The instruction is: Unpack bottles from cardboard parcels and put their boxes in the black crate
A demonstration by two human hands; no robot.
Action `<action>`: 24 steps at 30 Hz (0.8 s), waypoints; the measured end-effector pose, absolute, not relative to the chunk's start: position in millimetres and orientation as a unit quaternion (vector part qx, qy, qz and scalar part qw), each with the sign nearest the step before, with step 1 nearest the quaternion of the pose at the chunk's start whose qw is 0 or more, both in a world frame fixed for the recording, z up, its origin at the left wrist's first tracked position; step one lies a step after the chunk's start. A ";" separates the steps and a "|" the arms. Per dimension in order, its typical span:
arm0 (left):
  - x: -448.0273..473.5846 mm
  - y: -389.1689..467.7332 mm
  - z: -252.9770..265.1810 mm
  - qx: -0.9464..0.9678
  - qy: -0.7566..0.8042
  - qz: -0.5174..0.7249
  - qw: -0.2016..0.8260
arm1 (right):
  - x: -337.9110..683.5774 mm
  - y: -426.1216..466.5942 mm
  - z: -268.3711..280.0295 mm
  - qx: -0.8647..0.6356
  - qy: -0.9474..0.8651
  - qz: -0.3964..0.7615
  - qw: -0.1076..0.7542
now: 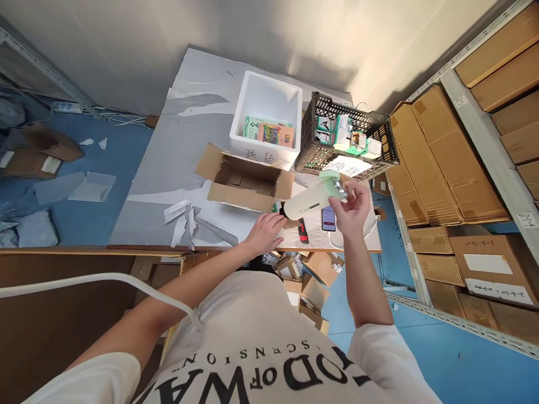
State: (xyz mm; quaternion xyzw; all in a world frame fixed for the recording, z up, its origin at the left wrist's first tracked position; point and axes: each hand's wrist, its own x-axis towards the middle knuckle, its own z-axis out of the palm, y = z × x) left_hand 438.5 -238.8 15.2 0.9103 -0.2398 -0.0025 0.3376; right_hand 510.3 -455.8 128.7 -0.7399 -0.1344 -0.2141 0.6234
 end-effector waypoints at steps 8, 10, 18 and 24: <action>443.7 -249.4 1.4 0.945 -0.259 0.001 0.198 | 508.5 -451.3 68.3 -0.786 -0.083 -0.156 0.593; 442.1 -246.8 -4.6 0.944 -0.257 0.000 0.207 | 508.1 -449.7 63.7 -0.803 -0.097 -0.168 0.563; 441.6 -244.3 -17.7 0.933 -0.270 0.002 0.238 | 506.6 -448.0 56.4 -0.886 -0.340 -0.062 0.310; 441.0 -241.9 -23.5 0.924 -0.277 0.009 0.265 | 520.4 -443.5 58.1 -0.906 -0.414 0.020 0.084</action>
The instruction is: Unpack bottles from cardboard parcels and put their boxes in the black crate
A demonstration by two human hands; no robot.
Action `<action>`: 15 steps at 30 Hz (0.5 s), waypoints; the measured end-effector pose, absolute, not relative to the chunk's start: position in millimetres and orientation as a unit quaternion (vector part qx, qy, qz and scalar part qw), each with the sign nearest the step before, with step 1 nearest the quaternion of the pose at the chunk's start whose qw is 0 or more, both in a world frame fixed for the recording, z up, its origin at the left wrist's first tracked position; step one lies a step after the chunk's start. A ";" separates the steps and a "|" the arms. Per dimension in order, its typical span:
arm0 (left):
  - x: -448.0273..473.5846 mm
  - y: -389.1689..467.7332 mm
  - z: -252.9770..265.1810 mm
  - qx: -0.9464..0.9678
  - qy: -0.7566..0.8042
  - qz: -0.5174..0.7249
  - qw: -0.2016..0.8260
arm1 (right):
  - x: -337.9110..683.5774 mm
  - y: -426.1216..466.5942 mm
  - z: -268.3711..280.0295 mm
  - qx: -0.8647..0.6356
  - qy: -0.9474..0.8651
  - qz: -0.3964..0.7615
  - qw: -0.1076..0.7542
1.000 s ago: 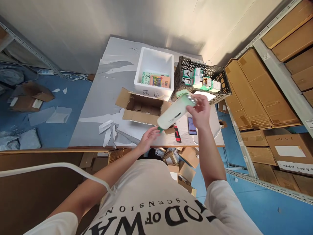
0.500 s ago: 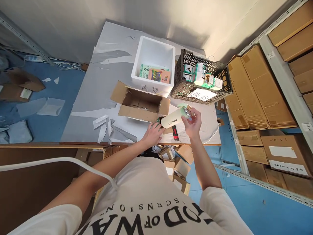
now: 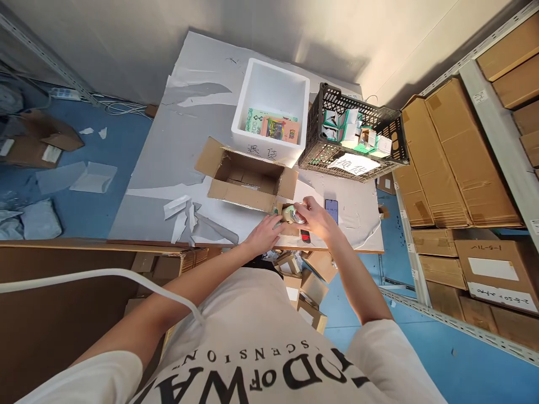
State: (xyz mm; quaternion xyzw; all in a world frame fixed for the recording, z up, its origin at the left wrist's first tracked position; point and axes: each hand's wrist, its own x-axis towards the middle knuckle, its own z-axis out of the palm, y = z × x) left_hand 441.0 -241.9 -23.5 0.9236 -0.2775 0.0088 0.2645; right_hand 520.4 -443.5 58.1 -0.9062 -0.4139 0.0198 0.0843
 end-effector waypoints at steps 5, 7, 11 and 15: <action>440.4 -244.2 -26.6 0.917 -0.267 0.002 0.296 | 520.8 -428.4 52.2 -0.898 -0.427 0.042 -0.097; 440.9 -245.1 -26.1 0.917 -0.263 0.004 0.300 | 520.3 -424.5 49.6 -0.901 -0.418 0.037 -0.111; 442.7 -244.8 -23.9 0.915 -0.260 0.002 0.310 | 522.0 -424.0 42.2 -0.904 -0.419 0.011 -0.086; 445.4 -243.6 -22.7 0.912 -0.264 -0.006 0.315 | 524.4 -430.7 31.0 -0.900 -0.434 -0.002 -0.029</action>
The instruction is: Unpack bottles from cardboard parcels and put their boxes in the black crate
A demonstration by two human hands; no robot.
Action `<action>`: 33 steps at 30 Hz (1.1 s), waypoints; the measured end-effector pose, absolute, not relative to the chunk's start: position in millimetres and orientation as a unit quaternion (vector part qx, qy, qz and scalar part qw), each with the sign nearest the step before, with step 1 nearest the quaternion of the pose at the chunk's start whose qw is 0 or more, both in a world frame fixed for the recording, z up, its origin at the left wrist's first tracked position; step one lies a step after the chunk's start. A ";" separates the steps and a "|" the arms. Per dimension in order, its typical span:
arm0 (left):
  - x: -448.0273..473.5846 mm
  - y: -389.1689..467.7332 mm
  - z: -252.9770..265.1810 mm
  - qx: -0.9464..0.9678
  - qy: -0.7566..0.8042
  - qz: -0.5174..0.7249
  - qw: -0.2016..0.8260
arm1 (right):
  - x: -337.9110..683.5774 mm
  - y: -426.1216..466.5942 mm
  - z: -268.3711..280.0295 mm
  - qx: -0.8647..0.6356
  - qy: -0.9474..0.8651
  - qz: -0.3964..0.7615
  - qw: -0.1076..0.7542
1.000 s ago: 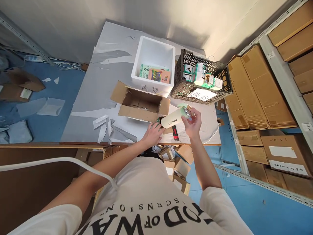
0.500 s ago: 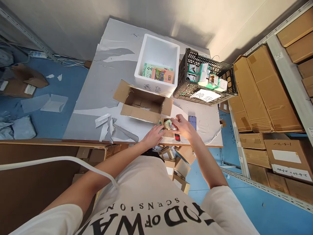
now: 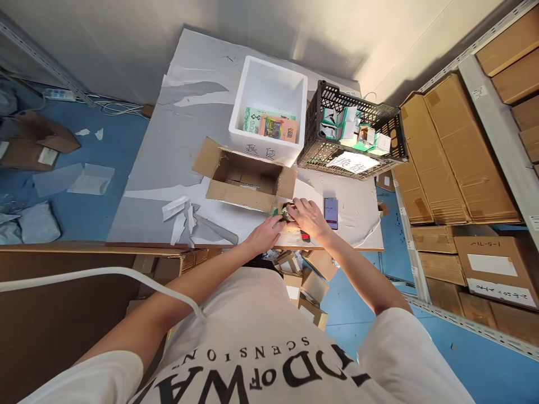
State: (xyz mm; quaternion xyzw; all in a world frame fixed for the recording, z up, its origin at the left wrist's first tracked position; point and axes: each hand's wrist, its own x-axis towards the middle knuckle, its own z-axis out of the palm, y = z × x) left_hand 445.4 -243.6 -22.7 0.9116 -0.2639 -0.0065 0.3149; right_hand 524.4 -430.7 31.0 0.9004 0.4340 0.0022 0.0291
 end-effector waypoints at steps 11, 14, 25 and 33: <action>452.0 -238.5 -30.1 0.899 -0.249 0.002 0.360 | 500.0 -458.0 -4.0 0.920 0.331 0.028 -0.210; 459.8 -240.9 -30.8 0.892 -0.238 0.007 0.385 | 479.1 -458.9 -22.6 0.912 0.217 0.090 -0.337; 479.2 -247.1 -30.6 0.900 -0.272 0.004 0.340 | 485.9 -469.6 -28.6 0.894 0.358 0.005 -0.268; 491.8 -248.5 -30.8 0.911 -0.305 0.016 0.275 | 506.7 -470.8 -18.2 0.895 0.320 0.024 -0.311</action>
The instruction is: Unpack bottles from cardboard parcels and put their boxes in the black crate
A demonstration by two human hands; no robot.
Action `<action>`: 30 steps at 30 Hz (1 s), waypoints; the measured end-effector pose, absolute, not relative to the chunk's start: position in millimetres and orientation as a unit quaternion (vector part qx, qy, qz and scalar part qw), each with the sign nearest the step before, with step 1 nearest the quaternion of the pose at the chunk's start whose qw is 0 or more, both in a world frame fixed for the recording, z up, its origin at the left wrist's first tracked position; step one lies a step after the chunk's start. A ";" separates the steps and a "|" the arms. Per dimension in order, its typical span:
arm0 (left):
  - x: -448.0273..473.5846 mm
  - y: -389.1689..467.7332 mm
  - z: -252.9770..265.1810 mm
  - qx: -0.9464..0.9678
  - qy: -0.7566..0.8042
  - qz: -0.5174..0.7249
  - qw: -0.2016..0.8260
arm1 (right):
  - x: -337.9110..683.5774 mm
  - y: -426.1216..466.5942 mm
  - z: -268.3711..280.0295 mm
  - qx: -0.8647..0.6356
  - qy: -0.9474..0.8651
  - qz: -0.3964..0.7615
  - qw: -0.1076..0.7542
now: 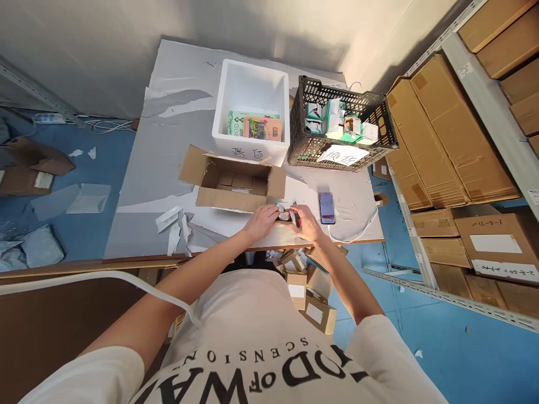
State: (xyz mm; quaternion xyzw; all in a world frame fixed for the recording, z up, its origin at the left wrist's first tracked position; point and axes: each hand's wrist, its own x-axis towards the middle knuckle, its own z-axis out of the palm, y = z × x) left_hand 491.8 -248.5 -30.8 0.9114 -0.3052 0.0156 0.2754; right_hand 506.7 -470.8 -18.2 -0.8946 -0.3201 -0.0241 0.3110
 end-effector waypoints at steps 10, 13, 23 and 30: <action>495.9 -252.0 -27.3 0.889 -0.164 0.012 0.427 | 528.2 -453.1 -33.8 -0.880 -0.263 0.005 0.395; 497.6 -255.9 -29.1 0.889 -0.123 0.021 0.441 | 525.6 -452.0 -36.0 -0.894 -0.305 -0.007 0.328; 510.0 -245.3 -27.9 0.903 -0.305 -0.062 0.296 | 520.3 -453.2 -26.8 -0.903 -0.408 0.036 0.131; 507.6 -232.5 -15.2 0.898 -0.271 -0.031 0.344 | 536.5 -442.0 28.9 -0.918 -0.312 -0.026 0.243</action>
